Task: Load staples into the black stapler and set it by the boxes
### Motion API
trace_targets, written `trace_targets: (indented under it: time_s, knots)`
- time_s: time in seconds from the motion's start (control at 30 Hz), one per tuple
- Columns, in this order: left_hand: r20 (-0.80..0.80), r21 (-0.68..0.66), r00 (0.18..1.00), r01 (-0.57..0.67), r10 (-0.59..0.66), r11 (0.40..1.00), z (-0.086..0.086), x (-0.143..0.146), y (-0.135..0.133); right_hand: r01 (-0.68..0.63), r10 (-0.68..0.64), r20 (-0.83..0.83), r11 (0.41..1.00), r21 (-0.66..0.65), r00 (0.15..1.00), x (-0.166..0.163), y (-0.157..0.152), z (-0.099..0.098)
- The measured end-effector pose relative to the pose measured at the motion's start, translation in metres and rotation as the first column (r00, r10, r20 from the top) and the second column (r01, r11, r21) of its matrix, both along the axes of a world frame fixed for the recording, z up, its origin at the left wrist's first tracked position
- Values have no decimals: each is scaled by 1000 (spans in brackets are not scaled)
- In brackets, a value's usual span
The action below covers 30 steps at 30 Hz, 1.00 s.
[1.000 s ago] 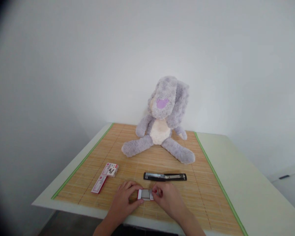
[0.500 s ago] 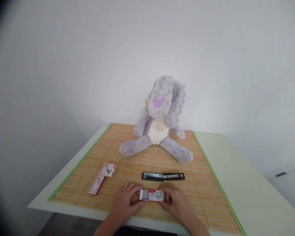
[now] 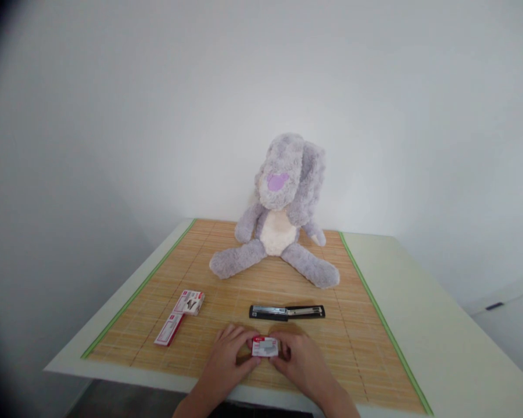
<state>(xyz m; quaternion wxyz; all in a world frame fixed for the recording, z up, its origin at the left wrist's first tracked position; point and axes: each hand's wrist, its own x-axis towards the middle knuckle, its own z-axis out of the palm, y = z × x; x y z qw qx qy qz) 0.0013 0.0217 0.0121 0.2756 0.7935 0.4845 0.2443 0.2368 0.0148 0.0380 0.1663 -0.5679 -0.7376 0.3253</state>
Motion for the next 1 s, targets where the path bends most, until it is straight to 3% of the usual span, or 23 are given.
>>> trace_targets:
  time_s: [0.1,0.17,0.3,0.5,0.7,1.0]
  knots:
    - [91,-28,995,-31,34,999,-3,-4,2,41,-41,15,999,0,999,-1,1,-1]
    - [157,-45,980,-120,125,992,-4,-6,7,56,-56,25,998,14,998,-4,1,0]
    - [139,49,960,-252,244,966,-7,-4,29,30,-32,35,998,50,999,-13,2,6]
    - [22,121,984,-180,179,976,-8,5,53,13,-11,-31,996,91,999,-17,10,15]
    - [25,113,994,-105,103,988,-7,0,52,124,-110,-77,971,202,991,-5,34,22]
    - [27,97,994,-104,102,990,-6,-2,51,63,-64,-2,985,158,998,-10,45,16]
